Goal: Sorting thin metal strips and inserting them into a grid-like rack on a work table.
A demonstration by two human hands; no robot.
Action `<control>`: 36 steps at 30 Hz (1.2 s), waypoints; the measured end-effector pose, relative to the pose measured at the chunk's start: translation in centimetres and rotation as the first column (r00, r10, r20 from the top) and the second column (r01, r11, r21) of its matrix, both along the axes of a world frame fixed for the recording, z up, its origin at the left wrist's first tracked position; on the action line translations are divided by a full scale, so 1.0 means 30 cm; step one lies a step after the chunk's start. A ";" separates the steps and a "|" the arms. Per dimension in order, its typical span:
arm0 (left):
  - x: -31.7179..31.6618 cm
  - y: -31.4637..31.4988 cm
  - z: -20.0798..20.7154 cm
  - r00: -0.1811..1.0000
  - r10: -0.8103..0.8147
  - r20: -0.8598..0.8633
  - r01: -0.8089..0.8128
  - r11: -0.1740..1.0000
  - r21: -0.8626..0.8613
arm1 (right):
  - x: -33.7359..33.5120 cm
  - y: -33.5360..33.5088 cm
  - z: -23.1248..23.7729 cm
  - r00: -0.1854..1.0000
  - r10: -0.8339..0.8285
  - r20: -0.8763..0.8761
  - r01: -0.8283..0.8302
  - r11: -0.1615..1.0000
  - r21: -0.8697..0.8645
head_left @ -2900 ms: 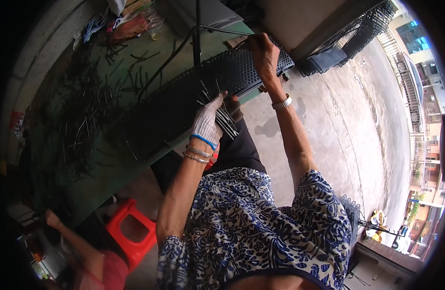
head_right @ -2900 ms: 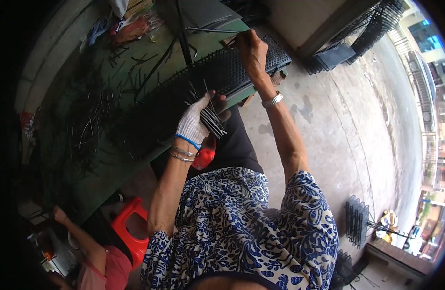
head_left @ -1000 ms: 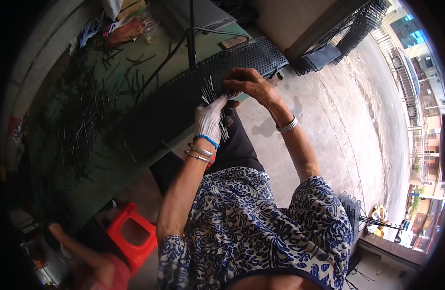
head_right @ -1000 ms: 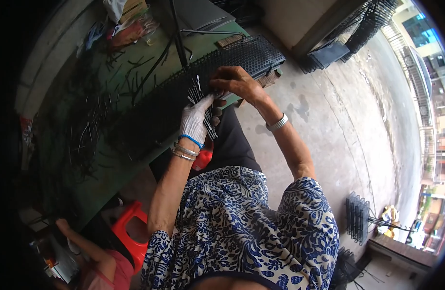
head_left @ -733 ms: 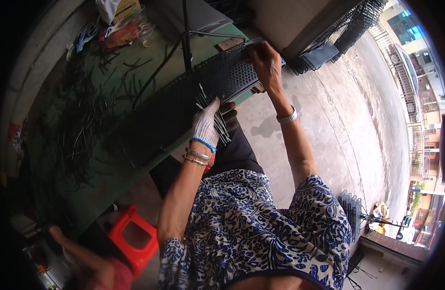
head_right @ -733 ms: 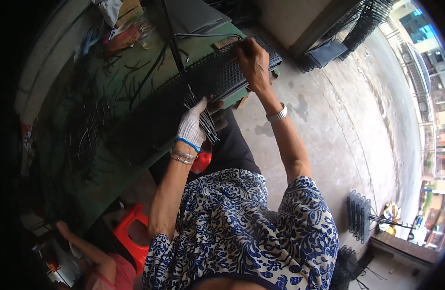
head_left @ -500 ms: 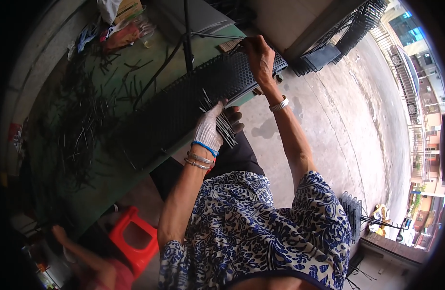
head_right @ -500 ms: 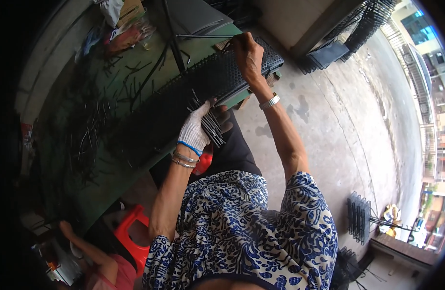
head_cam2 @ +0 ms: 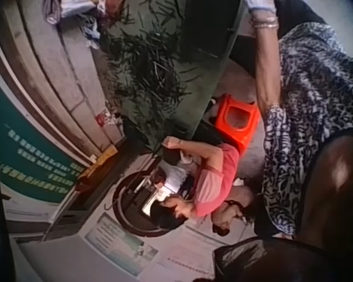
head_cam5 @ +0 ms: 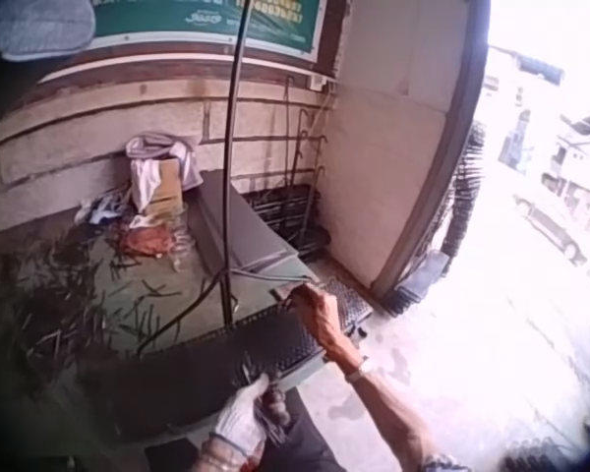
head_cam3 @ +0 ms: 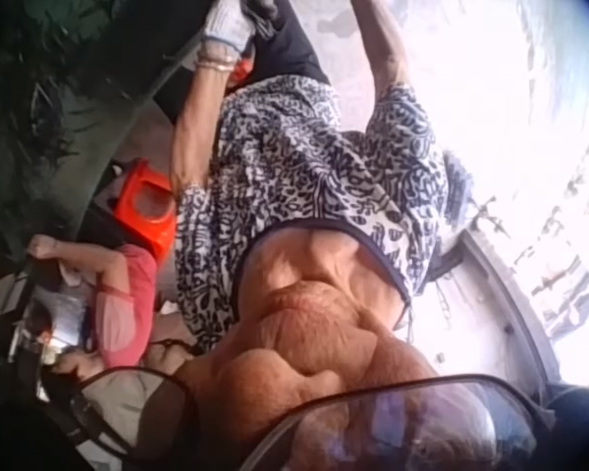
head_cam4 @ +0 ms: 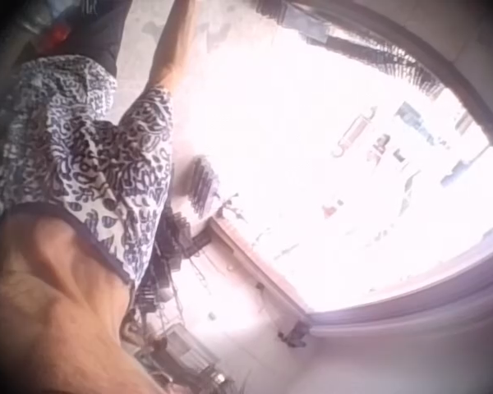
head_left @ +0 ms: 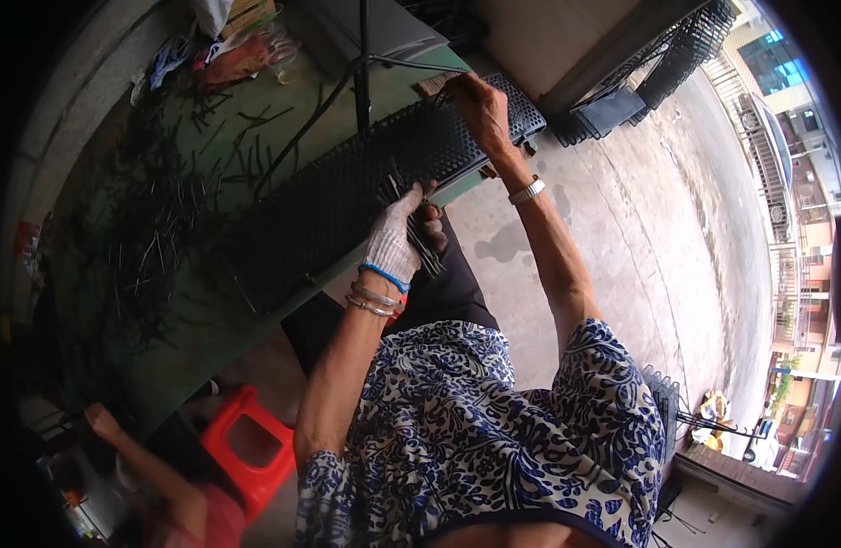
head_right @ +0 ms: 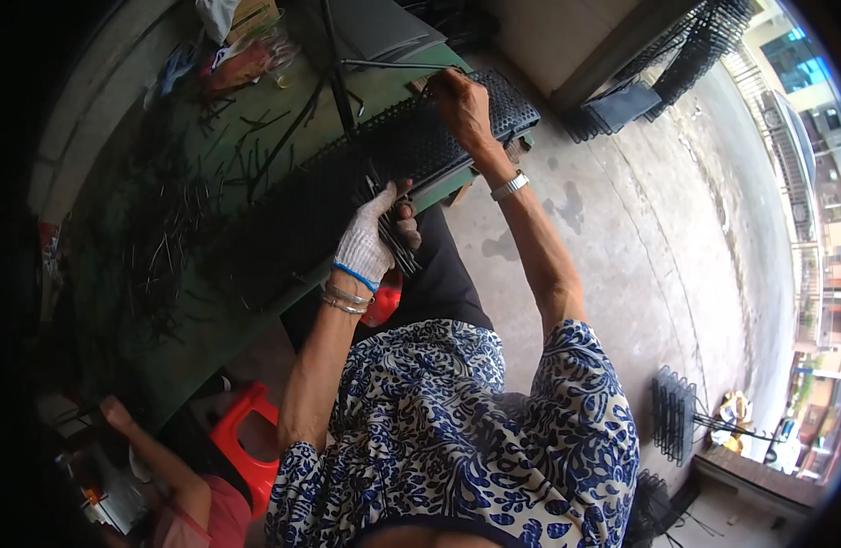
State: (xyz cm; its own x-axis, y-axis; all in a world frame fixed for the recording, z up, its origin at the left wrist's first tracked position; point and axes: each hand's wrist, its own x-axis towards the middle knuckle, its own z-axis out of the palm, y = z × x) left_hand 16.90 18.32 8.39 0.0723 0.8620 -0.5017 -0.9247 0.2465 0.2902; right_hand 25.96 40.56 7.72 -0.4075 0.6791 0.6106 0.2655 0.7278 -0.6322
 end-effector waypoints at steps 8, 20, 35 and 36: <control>-0.005 -0.008 0.020 0.995 0.006 -0.100 -0.004 1.000 0.018 | -0.032 -0.045 -0.017 0.857 -0.240 0.455 0.235 0.970 0.069; 0.007 -0.030 0.062 0.950 0.004 -0.311 -0.003 1.000 0.002 | 0.049 -0.349 0.209 0.892 0.377 0.248 -0.064 0.649 -0.758; 0.002 -0.018 0.068 0.893 -0.036 -0.449 0.010 0.998 -0.059 | 0.060 -0.295 0.111 0.898 0.440 0.008 -0.257 0.538 -0.803; -0.001 -0.018 0.063 0.902 -0.031 -0.431 0.011 0.999 -0.049 | 0.059 -0.309 0.132 0.902 0.431 -0.030 -0.275 0.520 -0.808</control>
